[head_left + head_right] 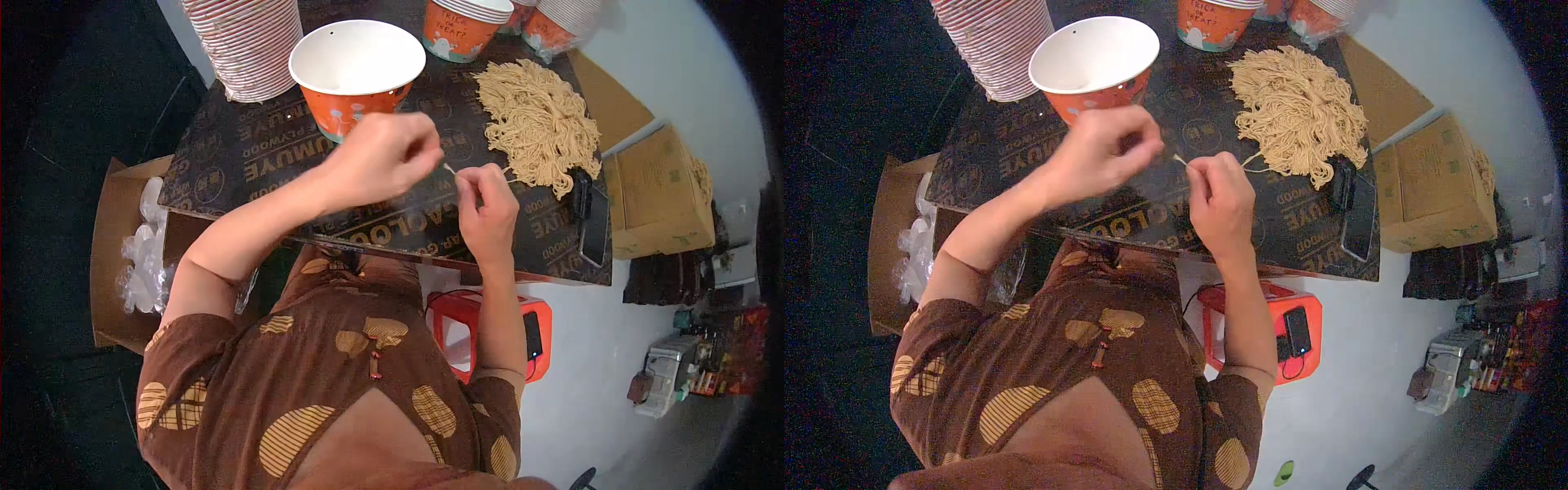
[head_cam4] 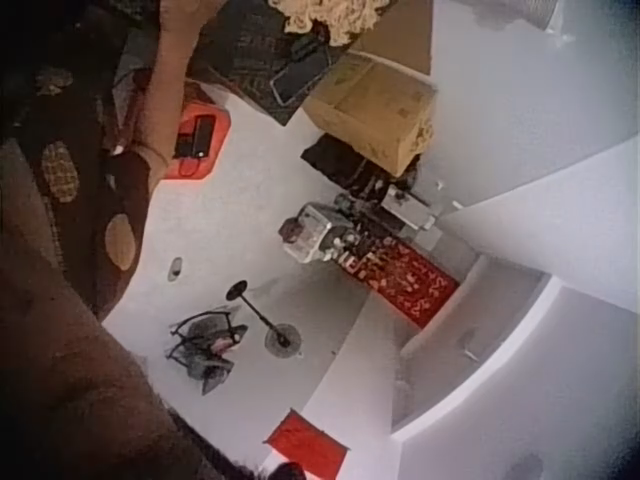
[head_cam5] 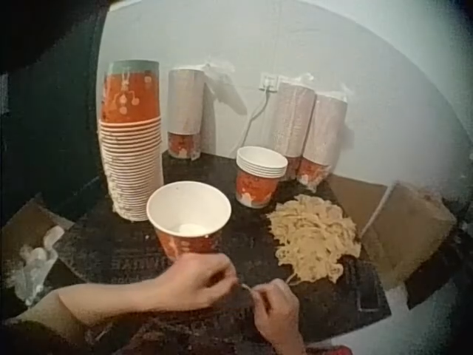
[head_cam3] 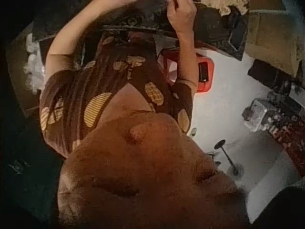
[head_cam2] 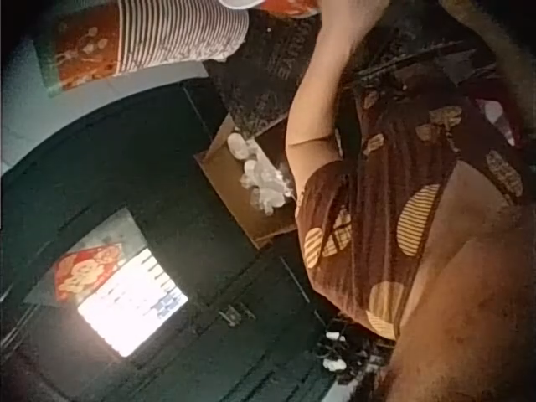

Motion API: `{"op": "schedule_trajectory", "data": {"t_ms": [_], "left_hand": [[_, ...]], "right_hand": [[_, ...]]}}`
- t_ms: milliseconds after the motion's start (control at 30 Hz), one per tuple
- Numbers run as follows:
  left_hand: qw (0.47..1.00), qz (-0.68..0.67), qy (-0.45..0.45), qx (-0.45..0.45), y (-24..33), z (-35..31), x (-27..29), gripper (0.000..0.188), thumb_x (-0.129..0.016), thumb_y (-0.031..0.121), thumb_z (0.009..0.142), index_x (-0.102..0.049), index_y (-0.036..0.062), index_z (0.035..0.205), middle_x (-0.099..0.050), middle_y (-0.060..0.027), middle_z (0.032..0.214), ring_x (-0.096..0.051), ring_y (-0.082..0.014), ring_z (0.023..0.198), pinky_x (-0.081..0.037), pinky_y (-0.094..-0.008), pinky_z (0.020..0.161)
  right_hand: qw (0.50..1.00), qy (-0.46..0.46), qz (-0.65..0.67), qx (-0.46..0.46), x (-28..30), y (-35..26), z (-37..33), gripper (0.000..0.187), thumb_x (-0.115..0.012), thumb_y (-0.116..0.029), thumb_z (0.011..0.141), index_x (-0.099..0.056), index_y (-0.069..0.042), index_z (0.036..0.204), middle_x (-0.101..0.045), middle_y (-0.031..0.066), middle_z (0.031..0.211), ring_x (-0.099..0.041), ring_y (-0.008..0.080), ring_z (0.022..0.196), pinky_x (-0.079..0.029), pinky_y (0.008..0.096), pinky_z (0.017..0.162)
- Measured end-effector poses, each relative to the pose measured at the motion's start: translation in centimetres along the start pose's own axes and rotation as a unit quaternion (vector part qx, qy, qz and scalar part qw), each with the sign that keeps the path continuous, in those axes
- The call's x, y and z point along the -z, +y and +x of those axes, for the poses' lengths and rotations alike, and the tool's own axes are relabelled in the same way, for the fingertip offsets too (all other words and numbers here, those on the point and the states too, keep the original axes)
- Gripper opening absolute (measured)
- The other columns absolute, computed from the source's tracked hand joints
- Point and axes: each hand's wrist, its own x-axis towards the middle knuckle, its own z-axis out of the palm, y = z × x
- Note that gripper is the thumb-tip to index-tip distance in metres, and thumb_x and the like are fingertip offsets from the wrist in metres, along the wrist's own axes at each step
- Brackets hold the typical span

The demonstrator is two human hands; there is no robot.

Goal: The person is threading string handles through pre-drilled holes in decorative paper buckets.

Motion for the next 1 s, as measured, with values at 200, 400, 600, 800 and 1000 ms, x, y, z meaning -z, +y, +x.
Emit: {"op": "schedule_trajectory", "data": {"t_ms": [200, 400, 600, 800, 1000], "left_hand": [[0.929, 0.306, 0.158, -0.138, -0.6, -0.7, 5.7, 0.032, -0.071, 0.011, 0.072, -0.060, 0.0015, 0.101, -0.060, -0.0144, 0.099, -0.054, -0.0304, 0.105, -0.037, -0.0429, 0.095], [0.949, 0.297, 0.090, -0.056, -4.6, -1.8, 6.9, 0.021, -0.069, 0.007, 0.079, -0.062, 0.0032, 0.099, -0.063, -0.0103, 0.093, -0.058, -0.0285, 0.095, -0.036, -0.0410, 0.098], [0.964, 0.242, 0.104, -0.043, -3.2, -2.1, 5.7, 0.005, -0.064, 0.008, 0.085, -0.066, 0.0028, 0.084, -0.063, -0.0097, 0.075, -0.062, -0.0277, 0.084, -0.023, -0.0551, 0.109], [0.963, 0.241, 0.109, -0.045, -2.5, -2.4, 5.4, 0.006, -0.064, 0.008, 0.085, -0.066, 0.0031, 0.082, -0.063, -0.0093, 0.073, -0.062, -0.0271, 0.082, -0.022, -0.0561, 0.109], [0.960, 0.249, 0.118, -0.047, -2.6, -2.3, 5.3, 0.006, -0.064, 0.008, 0.085, -0.066, 0.0032, 0.082, -0.063, -0.0090, 0.073, -0.062, -0.0274, 0.083, -0.021, -0.0571, 0.109]], "right_hand": [[0.978, 0.102, 0.133, -0.123, -1.9, -1.5, -0.4, 0.005, -0.065, 0.000, 0.083, -0.060, -0.002, 0.082, -0.052, 0.0022, 0.065, -0.045, 0.0066, 0.055, -0.038, 0.0242, 0.051], [0.953, 0.116, 0.199, -0.198, -3.6, -4.4, 2.0, 0.006, -0.064, 0.000, 0.084, -0.061, 0.000, 0.079, -0.049, -0.0016, 0.058, -0.041, 0.0029, 0.053, -0.035, 0.0230, 0.048], [0.952, 0.105, 0.215, -0.189, -4.4, -4.2, 3.9, 0.009, -0.064, -0.001, 0.084, -0.060, 0.001, 0.076, -0.049, -0.0038, 0.057, -0.041, 0.0020, 0.053, -0.034, 0.0227, 0.047], [0.955, 0.099, 0.214, -0.183, -4.9, -3.8, 4.2, 0.010, -0.064, 0.000, 0.084, -0.059, 0.001, 0.075, -0.049, -0.0037, 0.057, -0.041, 0.0018, 0.053, -0.034, 0.0225, 0.047], [0.952, 0.094, 0.228, -0.183, -5.3, -3.7, 4.6, 0.010, -0.064, 0.000, 0.084, -0.059, 0.002, 0.076, -0.049, -0.0032, 0.056, -0.042, 0.0019, 0.053, -0.035, 0.0225, 0.046]]}}
